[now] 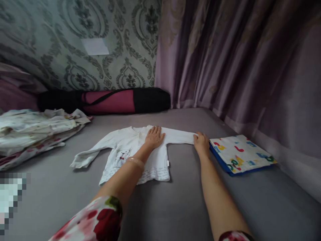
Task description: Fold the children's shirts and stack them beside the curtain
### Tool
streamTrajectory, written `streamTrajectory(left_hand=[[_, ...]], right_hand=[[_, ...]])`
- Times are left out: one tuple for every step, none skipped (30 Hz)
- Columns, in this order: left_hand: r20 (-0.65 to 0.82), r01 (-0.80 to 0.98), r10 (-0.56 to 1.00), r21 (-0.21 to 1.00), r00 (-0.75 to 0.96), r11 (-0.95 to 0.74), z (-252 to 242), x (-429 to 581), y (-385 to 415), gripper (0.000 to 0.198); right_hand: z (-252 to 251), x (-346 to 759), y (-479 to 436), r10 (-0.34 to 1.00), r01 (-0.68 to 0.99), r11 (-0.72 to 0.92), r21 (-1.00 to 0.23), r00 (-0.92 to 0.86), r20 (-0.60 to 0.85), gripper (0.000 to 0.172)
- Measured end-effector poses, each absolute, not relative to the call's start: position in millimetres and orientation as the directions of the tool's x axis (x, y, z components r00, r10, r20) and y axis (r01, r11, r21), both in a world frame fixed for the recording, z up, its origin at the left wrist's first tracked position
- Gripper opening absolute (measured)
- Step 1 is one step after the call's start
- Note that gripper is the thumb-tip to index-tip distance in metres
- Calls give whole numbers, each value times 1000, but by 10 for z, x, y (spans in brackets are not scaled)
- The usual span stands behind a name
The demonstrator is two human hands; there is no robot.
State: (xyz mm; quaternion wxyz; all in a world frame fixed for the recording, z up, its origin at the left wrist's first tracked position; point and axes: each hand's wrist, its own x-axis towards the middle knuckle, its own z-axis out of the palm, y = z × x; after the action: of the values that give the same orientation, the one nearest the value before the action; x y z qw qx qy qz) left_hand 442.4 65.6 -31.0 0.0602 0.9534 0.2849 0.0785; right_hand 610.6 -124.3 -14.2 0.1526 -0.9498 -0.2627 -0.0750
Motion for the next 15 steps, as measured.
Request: streamTrajectory(left_hand=[[110,532,552,166,827,-830,-303,4427,650,63],[108,531,551,172,827,-830,-296,4430,644,63],[108,530,552,178,827,-829,-290,4432,640,63],[112,531,554,182,825,-828,-286,4433,637,63],[119,532,557,186,822,-826,-284,4434,635,63],[127,533,559,189,819,-825,-286,4433,634,63],[135,535,561,190,817,-823,-290,4432,633,63],[145,534,561,191,815,-824,-296,4431,634,63],[155,531,560,190,814,-825,-304,4431,636,63],[162,529,558,188,814,-827,-313,4431,640,63],[167,527,556,187,814,-829,-323,4433,644,63],[173,525,554,187,814,-830,-334,4435,651,63],[178,522,552,189,815,-832,-345,4437,658,63],[183,519,550,195,815,-833,-358,4441,666,64],[186,515,549,202,815,-833,-372,4445,675,64]], right_hand=[[-118,6132,-1241,480,513,-825,-238,857,186,36],[-86,6159,-1235,484,506,-833,-224,863,146,36],[-49,6182,-1225,489,500,-841,-208,866,108,36],[-6,6197,-1209,488,493,-850,-187,870,72,36],[39,6197,-1186,481,482,-862,-161,876,45,35],[84,6177,-1153,471,473,-872,-129,881,42,33],[123,6134,-1110,465,470,-878,-96,883,68,32],[153,6069,-1055,477,486,-872,-65,872,114,32],[169,5982,-989,515,528,-848,-41,841,165,33],[169,5879,-915,577,594,-804,-25,790,207,36],[153,5769,-836,652,673,-740,-16,723,229,39],[122,5658,-758,727,748,-664,-15,650,223,42],[81,5556,-686,787,805,-593,-21,585,195,45],[34,5470,-625,829,842,-538,-30,536,161,47],[-14,5404,-579,851,859,-510,-44,511,121,49]])
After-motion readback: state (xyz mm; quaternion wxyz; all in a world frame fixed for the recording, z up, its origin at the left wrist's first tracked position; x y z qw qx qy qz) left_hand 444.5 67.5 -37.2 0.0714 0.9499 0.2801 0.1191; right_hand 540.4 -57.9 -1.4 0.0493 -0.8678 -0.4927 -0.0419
